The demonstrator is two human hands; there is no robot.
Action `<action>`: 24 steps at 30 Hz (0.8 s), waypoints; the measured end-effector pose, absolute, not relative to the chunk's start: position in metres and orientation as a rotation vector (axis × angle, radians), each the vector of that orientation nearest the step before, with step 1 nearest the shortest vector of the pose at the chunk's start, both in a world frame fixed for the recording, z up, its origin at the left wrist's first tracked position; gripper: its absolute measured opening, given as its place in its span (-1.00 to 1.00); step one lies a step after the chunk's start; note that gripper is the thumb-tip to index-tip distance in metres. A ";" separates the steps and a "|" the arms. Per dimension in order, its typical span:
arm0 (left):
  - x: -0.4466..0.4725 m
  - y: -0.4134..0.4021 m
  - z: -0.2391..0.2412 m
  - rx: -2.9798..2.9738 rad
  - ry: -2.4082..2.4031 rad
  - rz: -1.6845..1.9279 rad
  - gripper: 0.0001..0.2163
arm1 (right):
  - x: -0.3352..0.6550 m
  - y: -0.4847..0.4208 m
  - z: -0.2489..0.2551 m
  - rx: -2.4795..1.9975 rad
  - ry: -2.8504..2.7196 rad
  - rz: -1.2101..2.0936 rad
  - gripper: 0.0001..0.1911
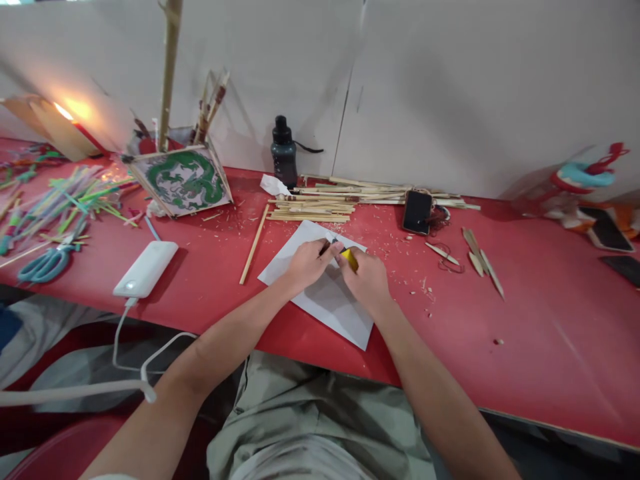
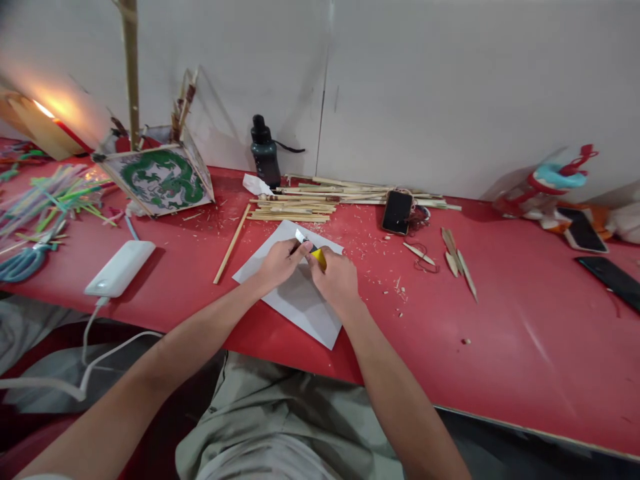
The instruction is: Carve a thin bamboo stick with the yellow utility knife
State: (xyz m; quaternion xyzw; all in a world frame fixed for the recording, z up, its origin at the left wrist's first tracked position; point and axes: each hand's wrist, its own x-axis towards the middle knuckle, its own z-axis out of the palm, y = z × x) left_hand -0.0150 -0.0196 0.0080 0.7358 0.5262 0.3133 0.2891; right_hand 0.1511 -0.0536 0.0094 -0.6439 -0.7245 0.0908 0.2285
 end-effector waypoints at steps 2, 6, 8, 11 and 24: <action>-0.015 -0.021 0.008 2.000 1.431 0.808 -0.45 | 0.152 -0.055 0.011 -1.726 -2.021 0.323 -0.61; -0.015 -0.023 0.008 2.087 1.489 0.708 -0.42 | 0.153 -0.055 0.011 -1.698 -2.043 0.381 -0.63; -0.015 -0.023 0.007 2.107 1.504 0.681 -0.41 | 0.152 -0.055 0.012 -1.742 -2.040 0.362 -0.64; -0.015 -0.021 0.006 2.079 1.460 0.716 -0.42 | 0.150 -0.057 0.014 -1.812 -2.030 0.308 -0.63; -0.009 -0.015 0.001 1.784 1.373 0.910 -0.50 | 0.142 -0.059 0.015 -1.936 -1.949 0.112 -0.47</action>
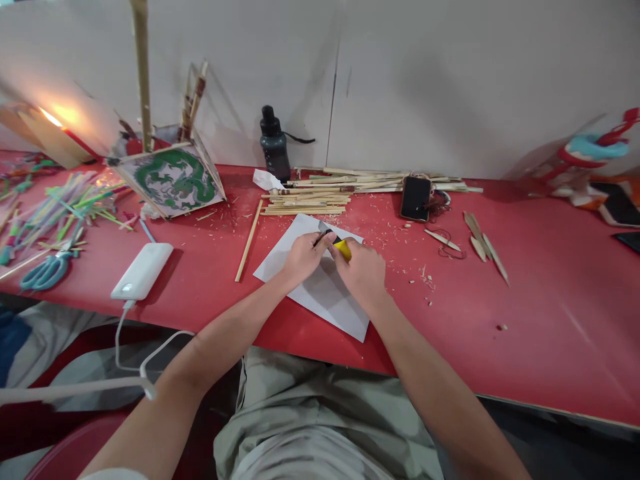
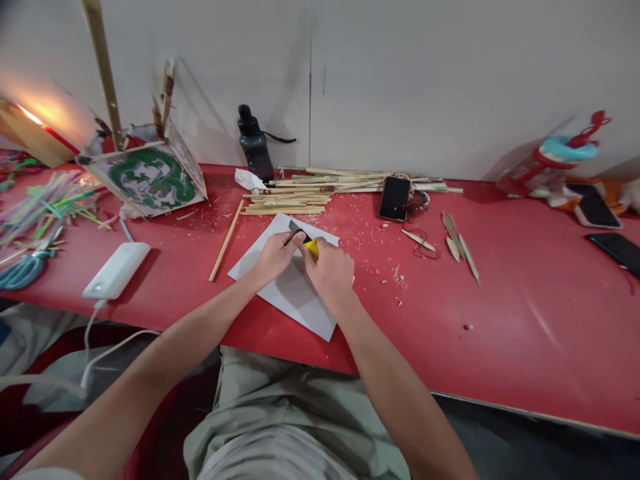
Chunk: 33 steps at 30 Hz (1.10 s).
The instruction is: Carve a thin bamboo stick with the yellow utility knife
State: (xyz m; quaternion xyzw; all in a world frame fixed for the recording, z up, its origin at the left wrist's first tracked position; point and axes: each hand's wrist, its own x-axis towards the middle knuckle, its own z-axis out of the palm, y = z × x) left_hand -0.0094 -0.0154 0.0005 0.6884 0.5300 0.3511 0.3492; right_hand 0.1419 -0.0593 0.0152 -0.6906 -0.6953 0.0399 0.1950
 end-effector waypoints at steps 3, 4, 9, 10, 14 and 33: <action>-0.010 -0.017 0.001 1.809 1.387 0.890 -0.47 | 0.144 -0.058 0.016 -1.889 -1.960 0.216 -0.51; -0.011 -0.018 0.001 1.820 1.392 0.872 -0.46 | 0.145 -0.058 0.016 -1.858 -1.970 0.270 -0.53; -0.013 -0.020 0.000 1.881 1.393 0.820 -0.44 | 0.149 -0.057 0.011 -1.718 -1.982 0.471 -0.57; -0.013 -0.020 -0.001 1.894 1.386 0.818 -0.44 | 0.149 -0.056 0.010 -1.713 -1.978 0.478 -0.57; -0.013 -0.020 -0.003 1.900 1.341 0.828 -0.43 | 0.148 -0.057 0.011 -1.746 -1.968 0.440 -0.59; -0.012 -0.023 0.005 1.813 1.393 0.926 -0.41 | 0.144 -0.061 0.016 -1.829 -1.964 0.278 -0.46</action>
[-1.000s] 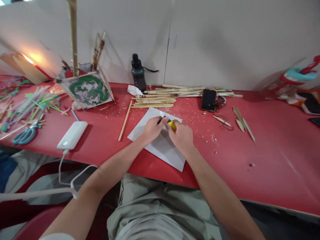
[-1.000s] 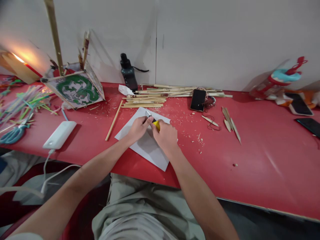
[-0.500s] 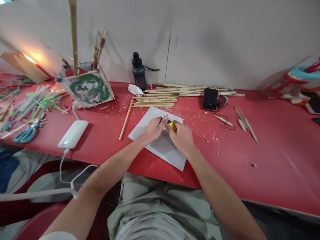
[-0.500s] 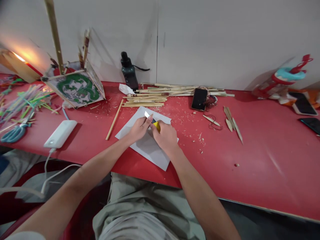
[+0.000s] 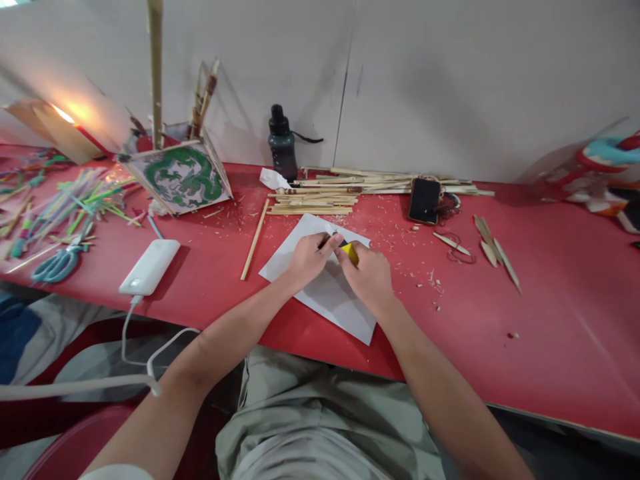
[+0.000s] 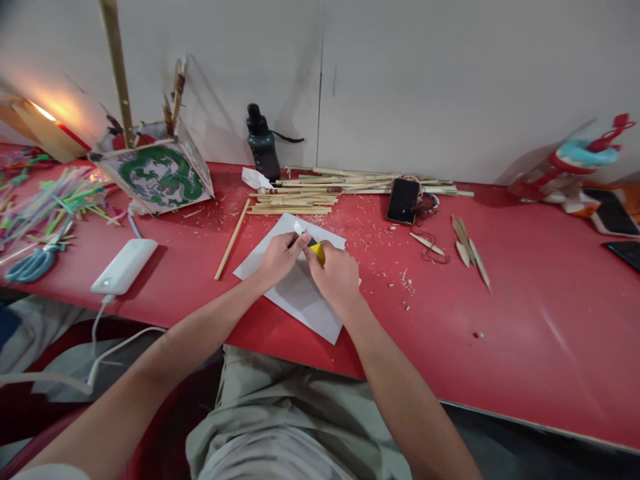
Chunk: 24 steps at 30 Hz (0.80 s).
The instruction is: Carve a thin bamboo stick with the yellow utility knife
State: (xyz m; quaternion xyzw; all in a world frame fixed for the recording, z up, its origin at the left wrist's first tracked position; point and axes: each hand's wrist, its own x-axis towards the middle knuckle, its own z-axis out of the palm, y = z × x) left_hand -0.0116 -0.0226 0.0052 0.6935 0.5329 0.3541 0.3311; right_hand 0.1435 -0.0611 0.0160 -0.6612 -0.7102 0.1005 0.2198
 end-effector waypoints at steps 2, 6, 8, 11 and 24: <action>-0.013 -0.024 0.007 1.892 1.451 0.858 -0.41 | 0.144 -0.061 0.016 -1.773 -1.979 0.391 -0.46; -0.015 -0.026 0.009 2.020 1.544 0.781 -0.45 | 0.144 -0.061 0.016 -1.732 -1.964 0.465 -0.49; -0.015 -0.026 0.011 2.047 1.550 0.792 -0.48 | 0.143 -0.061 0.016 -1.750 -1.946 0.441 -0.49; -0.015 -0.027 0.014 2.041 1.534 0.831 -0.56 | 0.143 -0.062 0.016 -1.770 -1.932 0.401 -0.50; -0.014 -0.023 0.010 1.857 1.332 0.943 -0.60 | 0.148 -0.059 0.014 -1.796 -1.972 0.330 -0.41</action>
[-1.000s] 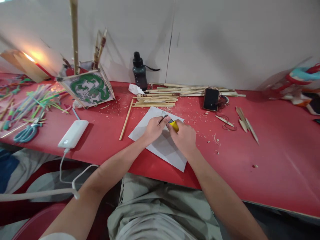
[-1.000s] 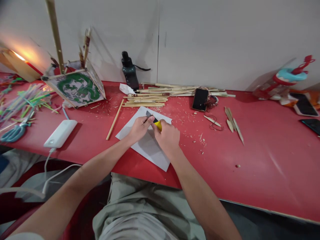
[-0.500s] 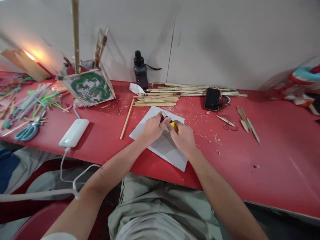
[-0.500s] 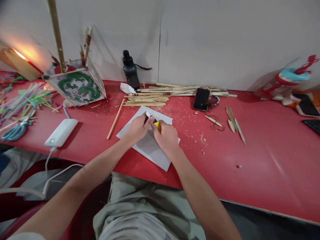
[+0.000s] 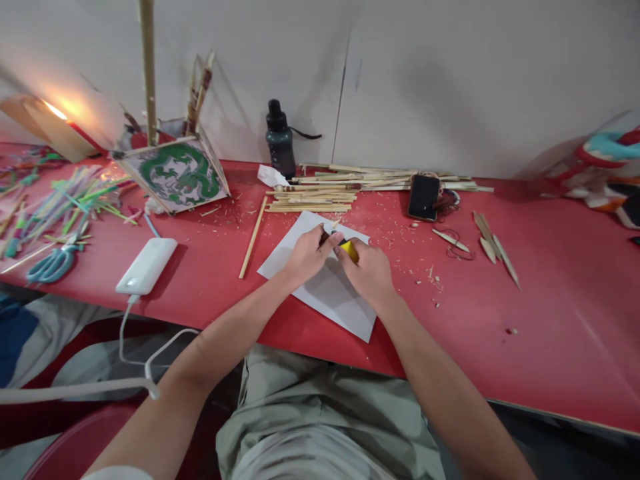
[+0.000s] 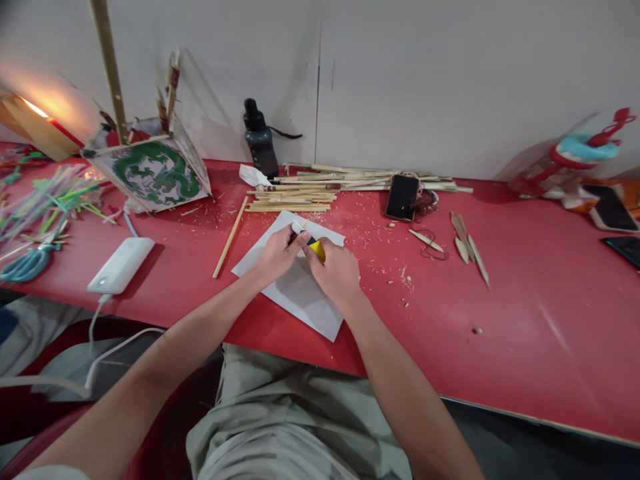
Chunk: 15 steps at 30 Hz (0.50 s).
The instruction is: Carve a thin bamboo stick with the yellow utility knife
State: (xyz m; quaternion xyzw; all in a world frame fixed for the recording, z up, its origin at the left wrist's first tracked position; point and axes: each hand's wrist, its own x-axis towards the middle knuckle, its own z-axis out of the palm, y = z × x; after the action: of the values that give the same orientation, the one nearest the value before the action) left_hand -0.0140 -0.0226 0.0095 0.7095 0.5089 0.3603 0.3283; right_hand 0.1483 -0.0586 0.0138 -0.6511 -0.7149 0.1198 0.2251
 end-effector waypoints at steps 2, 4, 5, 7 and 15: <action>-0.014 -0.021 0.008 1.852 1.347 0.936 -0.58 | 0.149 -0.058 0.014 -1.817 -1.979 0.304 -0.39; -0.013 -0.021 0.006 1.851 1.377 0.922 -0.56 | 0.150 -0.058 0.014 -1.826 -1.988 0.279 -0.37; -0.013 -0.021 0.006 1.850 1.389 0.915 -0.54 | 0.150 -0.058 0.014 -1.828 -1.993 0.266 -0.37; -0.012 -0.021 0.005 1.849 1.407 0.905 -0.52 | 0.150 -0.057 0.014 -1.837 -2.001 0.250 -0.37; -0.011 -0.020 0.006 1.870 1.453 0.919 -0.50 | 0.148 -0.060 0.017 -1.868 -1.990 0.249 -0.35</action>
State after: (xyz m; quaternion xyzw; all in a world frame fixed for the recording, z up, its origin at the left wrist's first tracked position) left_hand -0.0114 -0.0201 0.0058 0.7031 0.5464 0.3457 0.2959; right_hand 0.1478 -0.0603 0.0171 -0.6680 -0.7116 0.0891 0.1988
